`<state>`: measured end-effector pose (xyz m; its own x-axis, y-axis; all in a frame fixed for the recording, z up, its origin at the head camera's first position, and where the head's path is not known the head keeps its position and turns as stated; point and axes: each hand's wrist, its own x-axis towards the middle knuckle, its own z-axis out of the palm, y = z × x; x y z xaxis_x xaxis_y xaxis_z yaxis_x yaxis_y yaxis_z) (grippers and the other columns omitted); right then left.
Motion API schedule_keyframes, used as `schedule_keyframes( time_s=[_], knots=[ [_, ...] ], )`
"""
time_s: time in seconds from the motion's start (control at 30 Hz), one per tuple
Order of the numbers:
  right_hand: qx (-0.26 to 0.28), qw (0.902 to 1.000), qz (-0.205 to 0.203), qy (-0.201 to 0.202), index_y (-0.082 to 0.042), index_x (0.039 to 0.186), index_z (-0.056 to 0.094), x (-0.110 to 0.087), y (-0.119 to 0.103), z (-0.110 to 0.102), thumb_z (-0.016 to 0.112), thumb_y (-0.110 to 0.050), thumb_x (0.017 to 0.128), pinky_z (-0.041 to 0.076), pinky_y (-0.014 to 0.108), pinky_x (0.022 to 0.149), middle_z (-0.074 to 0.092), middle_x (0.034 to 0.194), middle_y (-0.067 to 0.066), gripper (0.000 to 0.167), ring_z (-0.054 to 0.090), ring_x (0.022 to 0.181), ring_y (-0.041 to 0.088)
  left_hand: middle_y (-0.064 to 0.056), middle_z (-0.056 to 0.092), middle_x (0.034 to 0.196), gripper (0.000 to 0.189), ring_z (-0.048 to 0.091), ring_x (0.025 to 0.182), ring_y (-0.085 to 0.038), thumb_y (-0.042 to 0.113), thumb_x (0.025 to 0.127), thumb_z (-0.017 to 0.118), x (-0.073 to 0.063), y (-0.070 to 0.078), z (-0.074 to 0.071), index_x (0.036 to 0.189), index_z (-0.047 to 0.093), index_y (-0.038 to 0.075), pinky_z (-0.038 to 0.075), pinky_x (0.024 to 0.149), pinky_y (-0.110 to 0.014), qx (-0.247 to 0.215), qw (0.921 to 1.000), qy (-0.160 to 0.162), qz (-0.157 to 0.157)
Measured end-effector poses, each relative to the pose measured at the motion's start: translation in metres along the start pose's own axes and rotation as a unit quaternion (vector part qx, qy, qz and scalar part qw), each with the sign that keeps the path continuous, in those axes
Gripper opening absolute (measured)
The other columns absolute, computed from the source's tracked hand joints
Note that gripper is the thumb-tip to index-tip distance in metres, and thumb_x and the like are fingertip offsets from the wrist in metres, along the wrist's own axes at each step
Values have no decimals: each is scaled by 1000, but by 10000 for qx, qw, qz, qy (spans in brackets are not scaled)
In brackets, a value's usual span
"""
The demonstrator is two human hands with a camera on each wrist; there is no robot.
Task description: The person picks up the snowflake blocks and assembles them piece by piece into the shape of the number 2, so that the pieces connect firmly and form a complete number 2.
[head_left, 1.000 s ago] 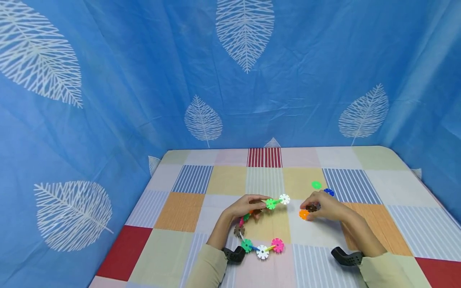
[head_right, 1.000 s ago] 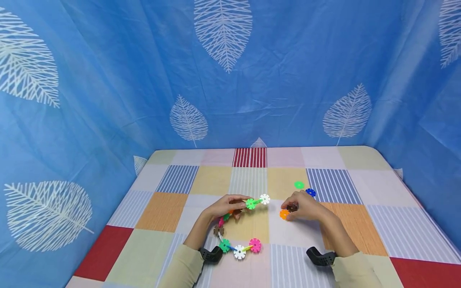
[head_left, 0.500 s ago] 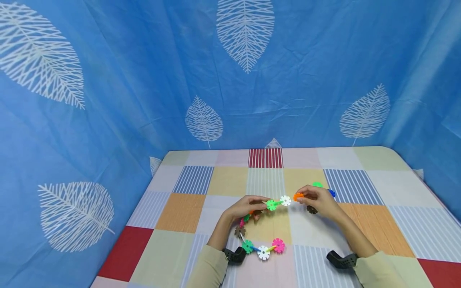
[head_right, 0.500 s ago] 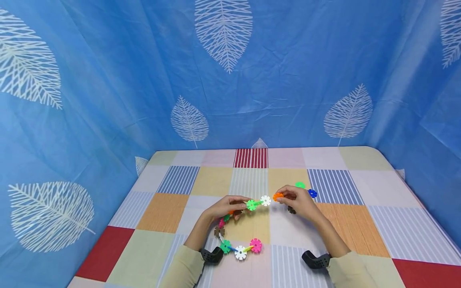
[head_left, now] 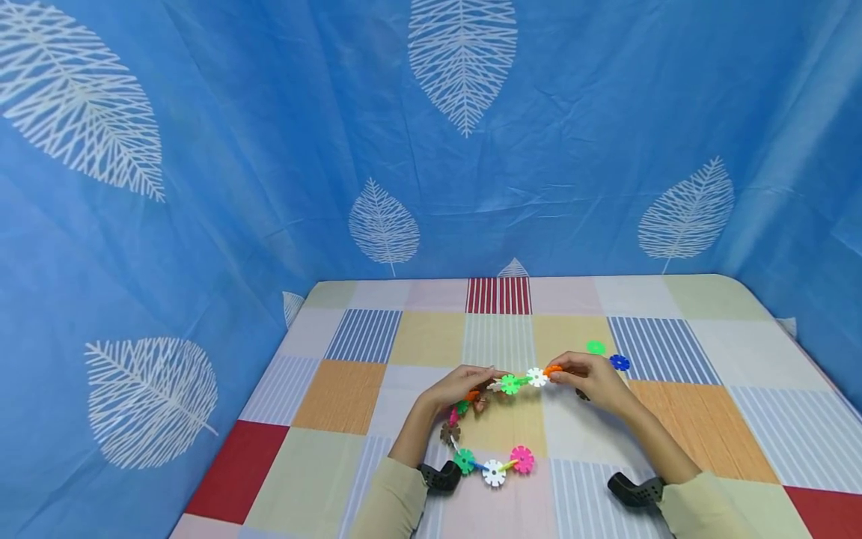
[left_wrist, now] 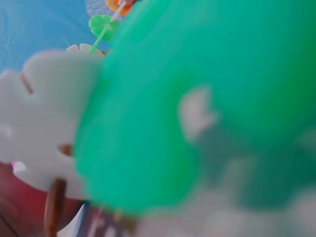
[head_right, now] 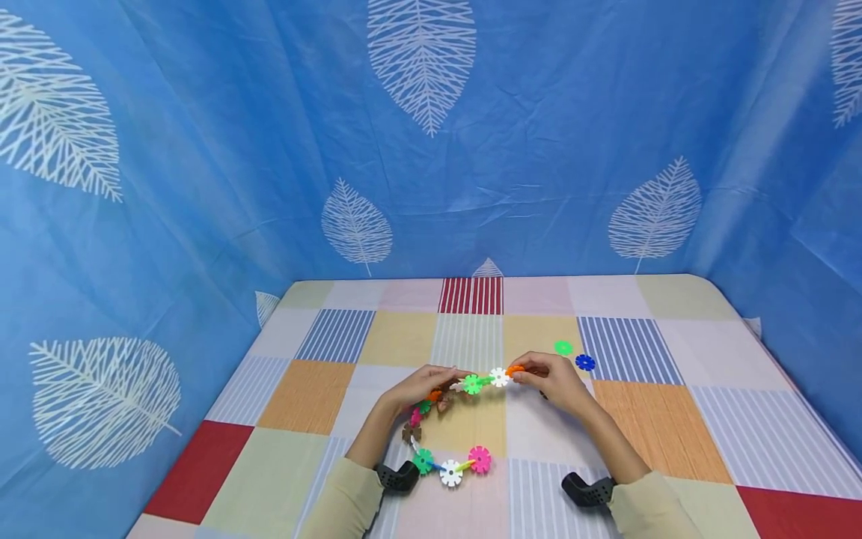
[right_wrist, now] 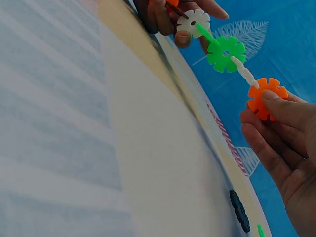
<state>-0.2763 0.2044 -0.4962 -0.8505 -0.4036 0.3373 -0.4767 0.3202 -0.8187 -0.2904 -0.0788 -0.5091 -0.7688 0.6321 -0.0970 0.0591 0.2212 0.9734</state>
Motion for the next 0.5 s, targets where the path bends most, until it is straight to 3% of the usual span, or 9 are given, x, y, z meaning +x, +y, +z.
schedule_keyframes(
  time_s=[0.07,0.2,0.23,0.43,0.5],
  knots=[
    [-10,10000,8,-4,-9,94,68,0,0,1,67,-12,84,54,30,66,67,86,1,11,65,77,12,-4,55,128,56,52,110,-10,49,98,31,0,1,-1,125,59,9,40,96,-27,34,10000,77,-54],
    [34,10000,-71,-57,-9,94,68,1,0,3,66,-11,84,54,31,66,67,87,2,10,65,77,13,-3,54,128,62,53,111,-18,52,98,19,-1,2,-2,126,58,12,39,97,-34,-200,9996,2,-219],
    [68,9999,-84,-67,-8,94,68,1,0,3,66,-11,85,54,32,66,67,87,3,10,65,77,13,-3,54,129,63,55,105,-18,51,99,17,-1,2,-3,126,58,13,41,93,-34,-327,9991,-67,-280],
    [626,9979,-54,-125,2,96,65,0,-2,5,62,1,85,55,37,67,66,88,14,12,66,79,15,3,47,136,75,44,121,-15,62,93,7,-2,3,-5,131,54,17,27,104,-45,-679,9960,-439,-379],
    [815,9966,2,-139,5,97,63,0,-3,6,61,5,85,54,39,67,66,88,18,13,66,79,16,4,45,137,80,33,130,-15,67,90,7,-3,3,-6,131,53,16,18,108,-48,-799,9947,-516,-392]
  ],
)
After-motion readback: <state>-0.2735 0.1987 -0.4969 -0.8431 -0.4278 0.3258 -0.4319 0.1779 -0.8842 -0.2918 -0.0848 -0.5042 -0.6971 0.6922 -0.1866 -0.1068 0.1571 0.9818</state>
